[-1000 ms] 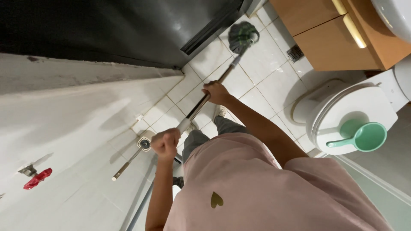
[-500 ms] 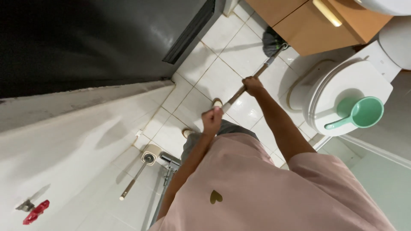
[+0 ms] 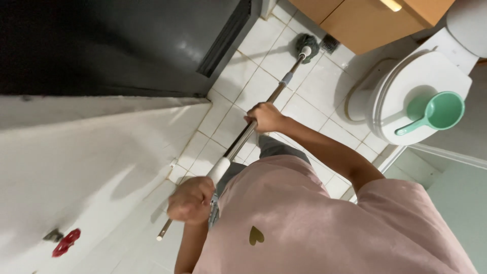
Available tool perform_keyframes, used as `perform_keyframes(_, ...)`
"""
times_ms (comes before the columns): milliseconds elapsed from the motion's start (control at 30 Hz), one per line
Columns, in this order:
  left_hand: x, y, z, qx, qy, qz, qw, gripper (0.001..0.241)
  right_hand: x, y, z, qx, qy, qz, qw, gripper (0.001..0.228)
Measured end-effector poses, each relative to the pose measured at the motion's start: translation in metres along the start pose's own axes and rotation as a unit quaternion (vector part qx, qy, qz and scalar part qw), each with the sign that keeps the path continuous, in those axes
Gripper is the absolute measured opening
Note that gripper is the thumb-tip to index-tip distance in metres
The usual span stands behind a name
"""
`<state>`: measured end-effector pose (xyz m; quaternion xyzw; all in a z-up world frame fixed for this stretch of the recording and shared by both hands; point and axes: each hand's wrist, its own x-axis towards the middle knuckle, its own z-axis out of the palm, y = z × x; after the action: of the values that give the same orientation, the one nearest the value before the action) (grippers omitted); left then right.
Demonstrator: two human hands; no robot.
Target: The person mops the tiled bathroom floor using a spin mop. They move the mop back and forth across the floor, covering the area near the toilet, a bucket, and a broom.
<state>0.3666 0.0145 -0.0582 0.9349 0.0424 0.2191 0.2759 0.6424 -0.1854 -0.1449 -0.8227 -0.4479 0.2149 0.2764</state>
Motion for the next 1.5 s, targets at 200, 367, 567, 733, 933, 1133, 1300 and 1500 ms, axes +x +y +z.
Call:
perform_keyframes(200, 0.066, 0.119, -0.172, -0.531, 0.151, 0.148, 0.821, 0.047, -0.017, -0.124, 0.029, 0.007, -0.102, -0.025, 0.994, 0.019)
perform_keyframes(367, -0.006, 0.083, -0.226, -0.506, 0.179, 0.107, 0.837, 0.057, -0.022, -0.198, 0.121, 0.059, -0.086, -0.057, 0.993, 0.043)
perform_keyframes(567, -0.06, 0.059, -0.26, -0.536, 0.129, 0.1, 0.828, 0.057, -0.048, -0.246, 0.178, 0.084, -0.101, 0.022, 0.991, 0.033)
perform_keyframes(733, -0.071, 0.019, -0.234, -0.558, 0.068, 0.193, 0.804, 0.015, -0.067, -0.243, 0.185, 0.12, -0.145, 0.089, 0.978, 0.042)
perform_keyframes(933, -0.069, 0.041, -0.129, -0.566, 0.073, 0.226, 0.79, 0.054, -0.116, -0.176, 0.223, 0.184, 0.088, 0.091, 0.975, 0.009)
perform_keyframes(1133, -0.04, 0.089, -0.086, -0.57, -0.042, 0.269, 0.775, 0.056, -0.138, -0.12, 0.229, 0.151, 0.38, 0.031, 0.912, 0.042)
perform_keyframes(1300, 0.01, 0.164, -0.053, -0.587, -0.087, 0.302, 0.746, 0.057, -0.165, -0.072, 0.22, 0.1, 0.49, 0.092, 0.861, 0.041)
perform_keyframes(1500, 0.031, 0.242, -0.024, -0.59, -0.104, 0.318, 0.735, 0.055, -0.202, -0.04, 0.186, 0.122, 0.531, 0.102, 0.832, 0.042)
